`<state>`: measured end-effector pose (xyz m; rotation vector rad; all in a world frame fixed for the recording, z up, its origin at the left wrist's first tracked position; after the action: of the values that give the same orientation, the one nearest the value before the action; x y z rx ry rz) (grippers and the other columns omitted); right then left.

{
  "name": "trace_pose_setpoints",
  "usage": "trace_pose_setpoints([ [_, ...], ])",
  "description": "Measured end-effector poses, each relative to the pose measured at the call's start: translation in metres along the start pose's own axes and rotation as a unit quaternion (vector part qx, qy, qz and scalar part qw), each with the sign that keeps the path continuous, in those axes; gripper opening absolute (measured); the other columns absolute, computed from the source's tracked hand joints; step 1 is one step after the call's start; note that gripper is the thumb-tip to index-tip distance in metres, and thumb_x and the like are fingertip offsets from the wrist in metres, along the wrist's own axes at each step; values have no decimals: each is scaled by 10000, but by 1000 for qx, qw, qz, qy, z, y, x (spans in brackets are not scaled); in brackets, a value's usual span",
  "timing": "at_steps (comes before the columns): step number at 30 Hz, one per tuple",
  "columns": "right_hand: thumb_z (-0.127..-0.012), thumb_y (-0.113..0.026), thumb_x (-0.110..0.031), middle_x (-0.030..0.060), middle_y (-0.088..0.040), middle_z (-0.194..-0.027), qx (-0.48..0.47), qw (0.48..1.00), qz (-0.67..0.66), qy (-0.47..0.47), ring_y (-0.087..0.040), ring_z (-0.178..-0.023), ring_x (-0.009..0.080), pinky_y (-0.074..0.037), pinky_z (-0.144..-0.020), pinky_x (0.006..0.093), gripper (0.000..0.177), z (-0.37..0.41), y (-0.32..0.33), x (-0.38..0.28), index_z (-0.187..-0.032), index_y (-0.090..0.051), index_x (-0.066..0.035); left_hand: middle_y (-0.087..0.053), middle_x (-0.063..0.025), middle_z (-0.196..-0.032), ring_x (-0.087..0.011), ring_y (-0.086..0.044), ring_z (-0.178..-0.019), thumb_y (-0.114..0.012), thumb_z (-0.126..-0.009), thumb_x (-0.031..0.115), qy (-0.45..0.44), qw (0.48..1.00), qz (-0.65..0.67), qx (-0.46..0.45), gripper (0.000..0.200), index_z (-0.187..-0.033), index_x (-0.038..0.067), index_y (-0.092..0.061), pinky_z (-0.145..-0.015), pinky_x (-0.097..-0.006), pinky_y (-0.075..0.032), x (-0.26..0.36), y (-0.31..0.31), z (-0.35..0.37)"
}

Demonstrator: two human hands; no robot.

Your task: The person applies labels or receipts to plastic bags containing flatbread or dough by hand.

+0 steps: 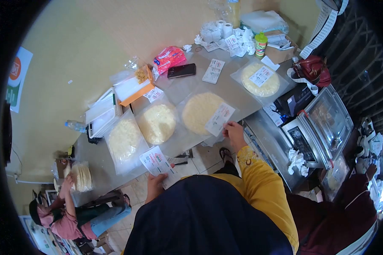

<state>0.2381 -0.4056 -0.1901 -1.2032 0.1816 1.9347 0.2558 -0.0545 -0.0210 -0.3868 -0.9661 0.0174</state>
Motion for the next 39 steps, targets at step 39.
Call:
trace_pose_setpoints([
  [39, -907, -493, -166, 79, -623, -937, -68, 972, 7, 224, -626, -807, 148, -517, -594, 273, 223, -25, 7, -285, -1036, -563, 2, -575, -183, -1068, -302, -572, -962, -575, -649, 72, 1, 974, -184, -135, 586, -1188, -84, -406, -872, -411, -431, 17, -173, -138],
])
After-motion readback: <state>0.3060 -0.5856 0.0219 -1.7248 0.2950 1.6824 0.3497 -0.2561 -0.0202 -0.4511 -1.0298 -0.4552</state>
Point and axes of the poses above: each hand's wrist, its own z-axis away from the middle knuckle, its own y-axis out of the back of the hand, x = y × z, the point moved 9 cm from there along -z, towards the middle knuckle
